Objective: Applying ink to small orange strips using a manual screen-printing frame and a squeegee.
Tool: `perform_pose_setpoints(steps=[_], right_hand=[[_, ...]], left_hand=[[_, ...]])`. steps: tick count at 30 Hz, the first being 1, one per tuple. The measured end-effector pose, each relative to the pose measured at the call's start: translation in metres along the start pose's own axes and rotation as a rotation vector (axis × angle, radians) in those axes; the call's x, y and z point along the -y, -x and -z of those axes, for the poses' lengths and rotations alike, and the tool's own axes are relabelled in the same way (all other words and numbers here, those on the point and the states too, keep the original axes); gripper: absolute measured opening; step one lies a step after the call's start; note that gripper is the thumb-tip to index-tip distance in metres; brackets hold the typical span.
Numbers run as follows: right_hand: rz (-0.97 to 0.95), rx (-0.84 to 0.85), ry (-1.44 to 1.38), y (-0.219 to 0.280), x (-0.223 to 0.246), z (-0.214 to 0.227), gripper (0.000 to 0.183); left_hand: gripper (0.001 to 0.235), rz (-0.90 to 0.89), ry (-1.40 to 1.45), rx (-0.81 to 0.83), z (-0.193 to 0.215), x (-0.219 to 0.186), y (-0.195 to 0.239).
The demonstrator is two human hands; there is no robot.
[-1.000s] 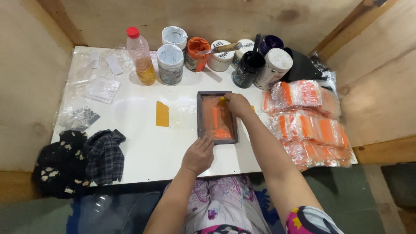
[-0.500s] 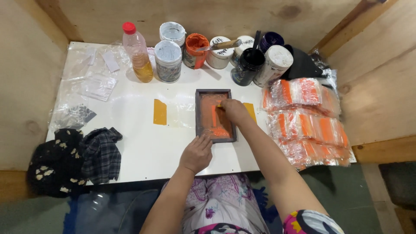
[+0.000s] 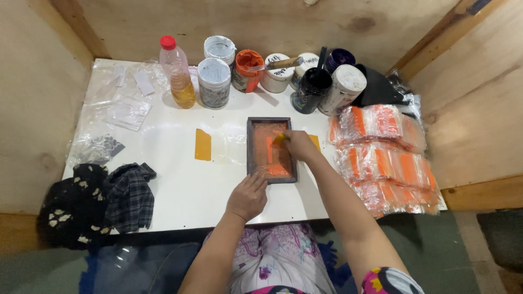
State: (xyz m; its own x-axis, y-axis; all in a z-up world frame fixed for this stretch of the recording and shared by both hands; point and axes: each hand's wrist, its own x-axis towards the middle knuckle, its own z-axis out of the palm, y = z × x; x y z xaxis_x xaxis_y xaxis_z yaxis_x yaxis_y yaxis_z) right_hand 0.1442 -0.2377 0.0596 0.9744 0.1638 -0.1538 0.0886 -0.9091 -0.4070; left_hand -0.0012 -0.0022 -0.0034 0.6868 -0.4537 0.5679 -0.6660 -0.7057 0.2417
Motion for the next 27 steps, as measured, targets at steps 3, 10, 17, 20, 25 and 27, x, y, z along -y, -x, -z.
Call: perform_pose_setpoints(steps=[3, 10, 17, 20, 25, 27], right_hand=[[-0.063, -0.108, 0.076, -0.045, -0.01, -0.012, 0.022], [0.005, -0.199, 0.208, -0.047, 0.014, -0.023, 0.024], [0.037, -0.152, 0.153, 0.029, 0.126, 0.046, 0.019], [0.134, -0.121, 0.2, 0.028, 0.113, 0.033, 0.018], [0.256, -0.08, 0.213, 0.009, 0.046, -0.027, 0.019], [0.375, -0.122, 0.271, 0.009, 0.023, -0.049, 0.02]], left_hand=[[0.03, -0.006, 0.013, 0.004, 0.004, 0.001, 0.0], [0.03, 0.006, 0.013, 0.016, 0.007, 0.001, -0.004], [0.03, -0.009, 0.013, 0.002, 0.005, 0.001, -0.003], [0.03, -0.02, 0.008, -0.007, 0.008, 0.0, -0.003], [0.029, -0.028, 0.008, -0.037, -0.001, 0.003, 0.001], [0.03, -0.019, -0.013, -0.008, 0.004, 0.0, -0.002]])
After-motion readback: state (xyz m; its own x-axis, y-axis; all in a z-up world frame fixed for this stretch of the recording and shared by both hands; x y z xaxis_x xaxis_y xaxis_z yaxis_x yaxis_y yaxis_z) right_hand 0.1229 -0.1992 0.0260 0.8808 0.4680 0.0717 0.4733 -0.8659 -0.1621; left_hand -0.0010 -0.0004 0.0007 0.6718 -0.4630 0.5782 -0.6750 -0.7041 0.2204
